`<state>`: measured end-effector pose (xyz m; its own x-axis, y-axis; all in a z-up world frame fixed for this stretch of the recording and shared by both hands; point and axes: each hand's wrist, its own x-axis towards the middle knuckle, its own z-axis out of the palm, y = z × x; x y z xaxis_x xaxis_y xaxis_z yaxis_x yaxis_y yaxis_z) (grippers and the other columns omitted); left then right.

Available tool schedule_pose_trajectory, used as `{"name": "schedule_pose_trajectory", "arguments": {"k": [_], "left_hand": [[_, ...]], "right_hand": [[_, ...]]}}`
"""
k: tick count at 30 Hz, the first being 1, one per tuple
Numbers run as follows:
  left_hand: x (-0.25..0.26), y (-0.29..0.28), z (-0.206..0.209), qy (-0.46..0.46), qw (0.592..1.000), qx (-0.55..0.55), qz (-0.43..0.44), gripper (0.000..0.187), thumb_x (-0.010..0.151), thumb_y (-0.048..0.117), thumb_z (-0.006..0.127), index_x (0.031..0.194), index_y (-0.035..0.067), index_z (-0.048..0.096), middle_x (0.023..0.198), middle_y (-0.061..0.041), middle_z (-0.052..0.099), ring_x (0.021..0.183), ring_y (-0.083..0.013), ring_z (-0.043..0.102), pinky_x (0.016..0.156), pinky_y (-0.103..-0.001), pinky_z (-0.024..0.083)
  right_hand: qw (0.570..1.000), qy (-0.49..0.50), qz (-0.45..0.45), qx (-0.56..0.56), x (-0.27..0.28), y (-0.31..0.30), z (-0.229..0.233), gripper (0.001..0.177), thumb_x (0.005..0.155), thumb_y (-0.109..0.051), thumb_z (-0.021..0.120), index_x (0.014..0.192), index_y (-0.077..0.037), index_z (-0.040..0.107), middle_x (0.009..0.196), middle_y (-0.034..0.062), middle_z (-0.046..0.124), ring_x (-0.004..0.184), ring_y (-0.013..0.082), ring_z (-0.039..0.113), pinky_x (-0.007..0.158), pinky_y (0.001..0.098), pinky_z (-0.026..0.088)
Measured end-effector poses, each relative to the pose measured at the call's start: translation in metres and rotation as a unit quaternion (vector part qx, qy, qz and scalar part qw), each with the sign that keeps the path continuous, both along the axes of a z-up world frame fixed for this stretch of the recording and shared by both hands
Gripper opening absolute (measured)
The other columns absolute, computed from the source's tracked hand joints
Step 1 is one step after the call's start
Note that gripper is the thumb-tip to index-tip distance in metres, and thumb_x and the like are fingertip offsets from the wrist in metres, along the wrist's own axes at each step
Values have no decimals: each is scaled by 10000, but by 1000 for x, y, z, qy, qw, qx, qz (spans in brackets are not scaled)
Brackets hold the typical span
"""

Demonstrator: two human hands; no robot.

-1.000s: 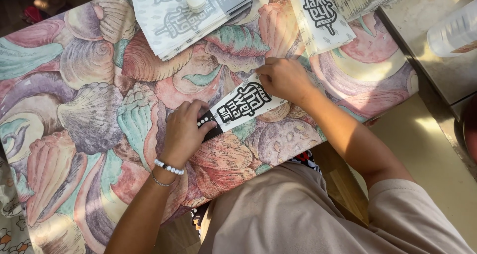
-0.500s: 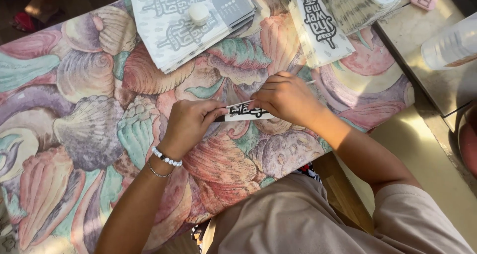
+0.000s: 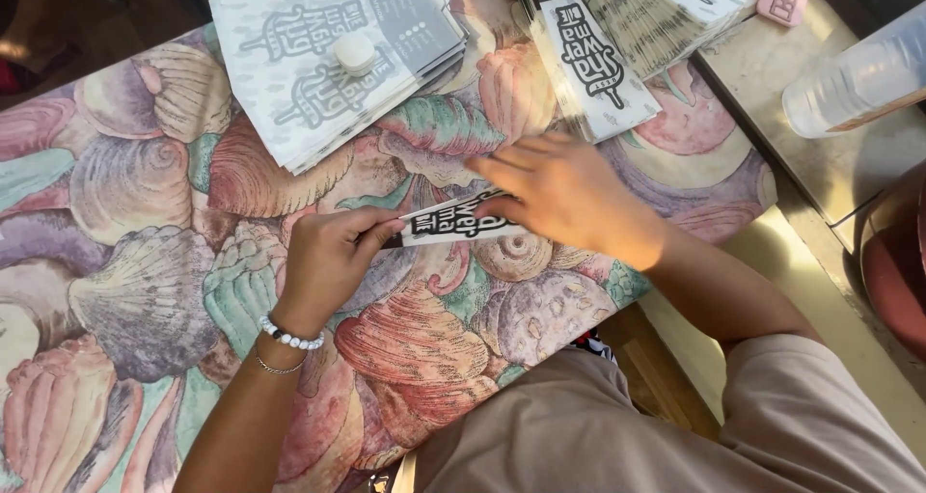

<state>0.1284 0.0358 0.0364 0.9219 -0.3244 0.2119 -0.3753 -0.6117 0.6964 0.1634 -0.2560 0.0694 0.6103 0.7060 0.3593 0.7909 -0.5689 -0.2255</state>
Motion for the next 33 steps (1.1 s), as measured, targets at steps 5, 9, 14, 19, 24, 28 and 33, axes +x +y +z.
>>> {"name": "schedule_pose_trajectory", "arguments": {"k": [5, 9, 14, 19, 24, 28, 33], "left_hand": [[5, 2, 22, 14, 1000, -12, -17, 99, 934, 152, 733, 983, 130, 817, 806, -100, 788, 750, -314, 764, 641, -371, 572], [11, -4, 29, 47, 998, 32, -22, 120, 944, 130, 725, 987, 58, 811, 627, -131, 741, 366, -168, 560, 450, -245, 438], [19, -7, 44, 118, 986, 94, -70, 185, 963, 183, 691, 1018, 50, 807, 590, -138, 716, 441, -248, 567, 452, -300, 420], [40, 23, 26, 228, 965, 121, 51, 218, 965, 329, 667, 1052, 209, 827, 888, -4, 840, 369, -77, 352, 369, -227, 338], [55, 40, -40, -246, 955, 49, 161, 167, 1023, 163, 809, 1105, 18, 799, 912, -80, 766, 671, -184, 599, 617, -337, 469], [59, 32, -64, -277, 933, 114, 198, 507, 1101, 439, 544, 1291, -23, 633, 1279, -182, 688, 1175, -323, 621, 1021, -491, 459], [56, 35, -62, -244, 945, 120, 181, 496, 1034, 342, 716, 1350, -22, 600, 1374, -214, 460, 1174, -430, 519, 920, -563, 481]], "right_hand": [[998, 63, -10, 1, 4, 1, -7, 157, 1033, -236, 619, 957, -118, 690, 683, 34, 645, 649, 247, 667, 652, 364, 559], [996, 92, 3, 3, 0, -10, 16, 199, 1014, -255, 633, 850, -147, 660, 595, 26, 607, 591, 276, 668, 568, 377, 524], [987, 153, -35, -28, 15, -50, 14, 222, 1003, -331, 605, 879, -176, 703, 603, 62, 670, 588, 312, 691, 590, 408, 534], [972, 195, -134, 14, 57, -116, 32, 193, 1056, 5, 579, 1035, -36, 767, 848, 113, 807, 688, 158, 800, 491, 190, 641], [920, 55, -348, 174, 141, -197, -28, 394, 1250, -137, 832, 870, -92, 737, 643, -77, 460, 621, 46, 358, 549, 293, 233], [920, -42, -369, 128, 175, -200, -60, 121, 1109, -173, 814, 1086, -58, 843, 878, 94, 809, 639, 140, 743, 540, 315, 625], [855, -336, -353, 178, 195, -221, -85, 416, 1136, -186, 757, 722, -145, 741, 604, -64, 651, 524, 22, 546, 528, 208, 427]]}}
